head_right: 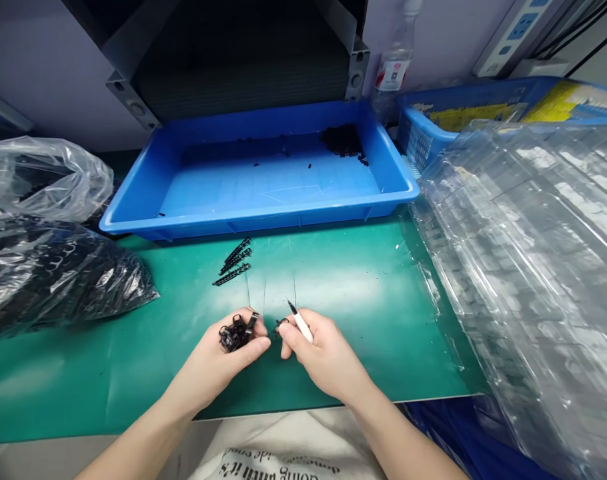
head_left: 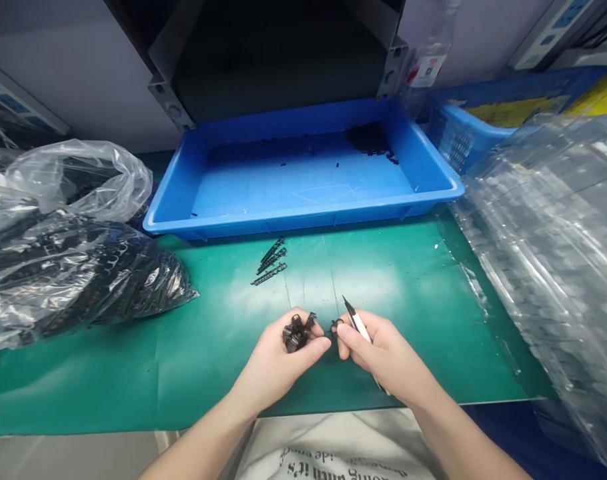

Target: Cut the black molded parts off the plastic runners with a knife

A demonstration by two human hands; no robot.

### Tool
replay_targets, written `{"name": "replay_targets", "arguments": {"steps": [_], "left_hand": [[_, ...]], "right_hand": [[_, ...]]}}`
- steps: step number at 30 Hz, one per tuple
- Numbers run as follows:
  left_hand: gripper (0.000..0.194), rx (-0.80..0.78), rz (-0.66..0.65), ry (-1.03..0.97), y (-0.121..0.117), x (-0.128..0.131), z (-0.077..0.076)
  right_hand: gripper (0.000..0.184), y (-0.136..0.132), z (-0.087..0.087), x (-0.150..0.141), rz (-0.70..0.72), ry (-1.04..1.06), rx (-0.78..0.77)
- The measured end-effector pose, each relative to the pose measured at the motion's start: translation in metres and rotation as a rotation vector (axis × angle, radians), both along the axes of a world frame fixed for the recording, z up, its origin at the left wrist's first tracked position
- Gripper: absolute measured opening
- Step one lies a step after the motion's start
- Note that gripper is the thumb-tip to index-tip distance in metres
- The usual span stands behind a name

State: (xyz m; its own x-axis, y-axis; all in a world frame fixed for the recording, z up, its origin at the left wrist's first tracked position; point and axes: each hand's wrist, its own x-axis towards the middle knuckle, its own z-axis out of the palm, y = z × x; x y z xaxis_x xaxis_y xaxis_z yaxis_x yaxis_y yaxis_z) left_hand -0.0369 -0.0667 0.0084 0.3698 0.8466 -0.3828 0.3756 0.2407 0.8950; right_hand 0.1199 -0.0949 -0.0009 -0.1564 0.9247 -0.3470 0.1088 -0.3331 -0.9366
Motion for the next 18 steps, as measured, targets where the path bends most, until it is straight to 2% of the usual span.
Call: {"name": "replay_targets", "arguments": {"steps": [2,4,7,11,14,18], "left_hand": [[0.014,-0.250,0.016,-0.187,-0.002,-0.001,-0.002],[0.017,-0.368,0.050,-0.278,-0.004,-0.002,-0.005],[0.014,-0.344,0.102,-0.281,-0.007,-0.003,-0.009],[0.016,-0.271,0.134,-0.268,-0.009,-0.008,-0.011],[0.014,-0.260,0.137,-0.271,-0.009,-0.010,-0.011],[0.013,-0.276,0.149,-0.274,-0.008,-0.009,-0.009]], "right_hand": [[0.030,-0.001,0.000,-0.002,0.032,0.044,0.001],[0.029,-0.002,-0.001,-0.003,0.034,0.005,0.039],[0.024,-0.005,-0.004,-0.003,0.046,-0.155,0.156],[0.036,-0.012,-0.003,0.000,0.187,-0.368,0.325],[0.035,-0.015,0.000,0.000,0.284,-0.516,0.373],[0.035,-0.016,0.001,-0.002,0.309,-0.625,0.444]]}}
